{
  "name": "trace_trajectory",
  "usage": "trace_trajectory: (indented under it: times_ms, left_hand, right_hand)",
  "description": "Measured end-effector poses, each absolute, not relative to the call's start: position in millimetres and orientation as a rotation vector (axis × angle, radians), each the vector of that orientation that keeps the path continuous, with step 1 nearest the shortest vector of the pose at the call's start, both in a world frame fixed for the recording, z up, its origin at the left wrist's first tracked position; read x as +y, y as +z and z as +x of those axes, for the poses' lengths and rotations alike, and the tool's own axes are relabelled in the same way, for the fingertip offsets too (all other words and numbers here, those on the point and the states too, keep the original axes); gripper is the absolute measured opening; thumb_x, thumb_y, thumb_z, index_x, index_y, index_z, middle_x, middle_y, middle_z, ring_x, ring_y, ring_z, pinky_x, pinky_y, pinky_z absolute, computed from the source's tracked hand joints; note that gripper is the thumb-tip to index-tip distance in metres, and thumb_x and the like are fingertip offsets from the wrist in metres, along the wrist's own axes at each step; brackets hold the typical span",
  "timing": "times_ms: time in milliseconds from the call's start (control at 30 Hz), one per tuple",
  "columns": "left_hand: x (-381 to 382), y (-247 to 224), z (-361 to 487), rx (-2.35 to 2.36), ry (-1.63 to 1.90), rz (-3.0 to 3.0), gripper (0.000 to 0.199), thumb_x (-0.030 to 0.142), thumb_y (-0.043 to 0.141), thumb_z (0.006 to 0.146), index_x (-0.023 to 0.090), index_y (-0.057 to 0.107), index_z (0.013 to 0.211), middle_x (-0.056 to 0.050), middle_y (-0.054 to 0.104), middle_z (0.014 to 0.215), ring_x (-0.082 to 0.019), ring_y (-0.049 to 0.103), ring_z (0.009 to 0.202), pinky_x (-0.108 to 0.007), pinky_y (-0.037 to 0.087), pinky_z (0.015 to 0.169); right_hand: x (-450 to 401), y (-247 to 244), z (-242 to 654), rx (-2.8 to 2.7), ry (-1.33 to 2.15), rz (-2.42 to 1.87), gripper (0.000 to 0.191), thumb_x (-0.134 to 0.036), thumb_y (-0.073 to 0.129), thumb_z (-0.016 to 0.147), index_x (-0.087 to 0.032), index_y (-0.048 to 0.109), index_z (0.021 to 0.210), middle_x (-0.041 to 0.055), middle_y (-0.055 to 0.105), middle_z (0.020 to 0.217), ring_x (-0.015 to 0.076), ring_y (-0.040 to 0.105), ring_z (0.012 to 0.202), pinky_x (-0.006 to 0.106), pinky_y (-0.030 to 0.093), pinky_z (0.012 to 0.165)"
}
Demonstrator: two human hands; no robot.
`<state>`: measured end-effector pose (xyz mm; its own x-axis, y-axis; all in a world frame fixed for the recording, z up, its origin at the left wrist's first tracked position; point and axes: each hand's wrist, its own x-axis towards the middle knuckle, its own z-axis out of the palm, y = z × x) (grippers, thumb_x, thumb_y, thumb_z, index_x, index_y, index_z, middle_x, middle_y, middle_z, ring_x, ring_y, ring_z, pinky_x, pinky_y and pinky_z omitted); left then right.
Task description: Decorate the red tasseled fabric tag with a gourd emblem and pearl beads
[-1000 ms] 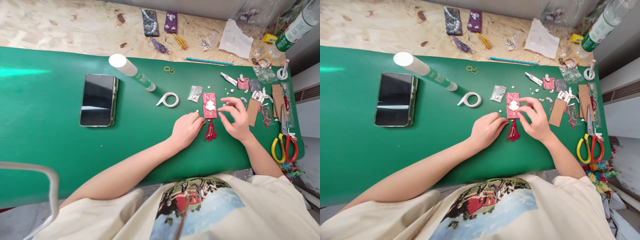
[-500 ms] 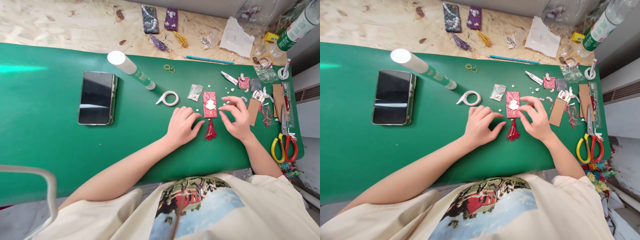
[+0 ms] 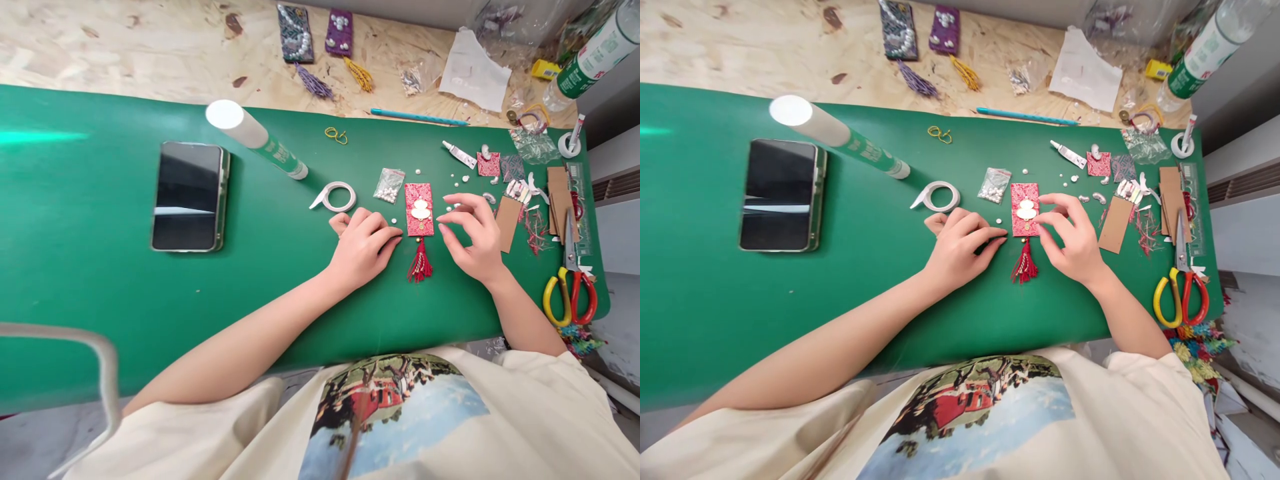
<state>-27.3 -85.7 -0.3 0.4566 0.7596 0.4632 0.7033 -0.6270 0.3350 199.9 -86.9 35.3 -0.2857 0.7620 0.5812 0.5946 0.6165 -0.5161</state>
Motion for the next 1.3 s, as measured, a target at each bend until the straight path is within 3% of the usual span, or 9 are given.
trace_trajectory:
  times_ms: [167,300,500,700,933,1100,1300]
  left_hand:
    - [-85.1,-2.0,-26.9,1.348,0.838,2.584,0.019,0.022,0.053,0.101,0.022,0.064,0.086,-0.003,0.067,0.085,-0.02,0.057,0.082,-0.038,0.023,0.07]
    - [-85.7,0.4,-28.4,1.336,0.928,2.467,0.017,0.02,0.046,0.104,0.022,0.06,0.095,-0.004,0.073,0.102,-0.018,0.066,0.089,-0.039,0.032,0.075]
    - [-85.4,2.6,-27.5,1.158,1.175,2.427,0.006,0.016,0.054,0.1,0.02,0.058,0.102,-0.003,0.074,0.092,-0.016,0.069,0.083,-0.032,0.049,0.078]
    - [-85.9,1.4,-25.8,1.117,1.239,2.417,0.009,0.011,0.059,0.096,0.019,0.063,0.096,-0.004,0.073,0.091,-0.014,0.069,0.083,-0.025,0.055,0.073]
    - [-87.3,7.0,-24.0,1.072,1.249,2.254,0.017,0.008,0.056,0.096,0.02,0.068,0.096,-0.003,0.077,0.099,-0.012,0.074,0.089,-0.023,0.059,0.082]
    - [-89.3,2.6,-17.7,1.131,1.265,1.96,0.004,0.019,0.065,0.093,0.019,0.069,0.095,-0.003,0.079,0.094,-0.015,0.077,0.085,-0.025,0.063,0.081]
    - [-92.6,4.0,-12.0,1.092,1.195,1.588,0.025,0.033,0.072,0.089,0.019,0.063,0.107,-0.004,0.08,0.092,-0.019,0.078,0.089,-0.029,0.065,0.085]
  right_hand:
    - [-87.1,33.7,201.4,-1.987,0.309,-1.065,0.017,-0.018,0.056,0.092,-0.027,0.066,0.103,0.0097,0.064,0.119,0.0241,0.064,0.103,0.043,0.058,0.08]
    - [-87.4,33.9,201.7,-1.993,0.297,-1.081,0.016,-0.018,0.056,0.092,-0.026,0.065,0.103,0.01,0.064,0.118,0.024,0.065,0.101,0.043,0.059,0.079]
    - [-86.7,35.0,200.1,-2.025,0.223,-1.109,0.012,-0.017,0.056,0.091,-0.025,0.063,0.098,0.0105,0.066,0.115,0.0229,0.066,0.096,0.043,0.06,0.077]
    - [-86.5,34.2,200.0,-2.003,0.251,-1.091,0.013,-0.017,0.057,0.091,-0.025,0.064,0.099,0.0101,0.066,0.115,0.0223,0.065,0.095,0.042,0.058,0.078]
    - [-86.6,34.3,198.2,-2.009,0.263,-1.07,0.013,-0.014,0.058,0.091,-0.023,0.063,0.098,0.0105,0.066,0.113,0.0213,0.065,0.097,0.04,0.057,0.077]
    - [-87.9,33.4,191.3,-2.054,0.299,-1.013,0.011,-0.014,0.06,0.091,-0.022,0.064,0.099,0.0093,0.07,0.103,0.0215,0.066,0.094,0.04,0.054,0.082]
    - [-88.3,27.8,181.2,-2.103,0.309,-0.94,0.008,-0.016,0.062,0.093,-0.022,0.066,0.097,0.0072,0.074,0.094,0.0187,0.066,0.086,0.036,0.054,0.077]
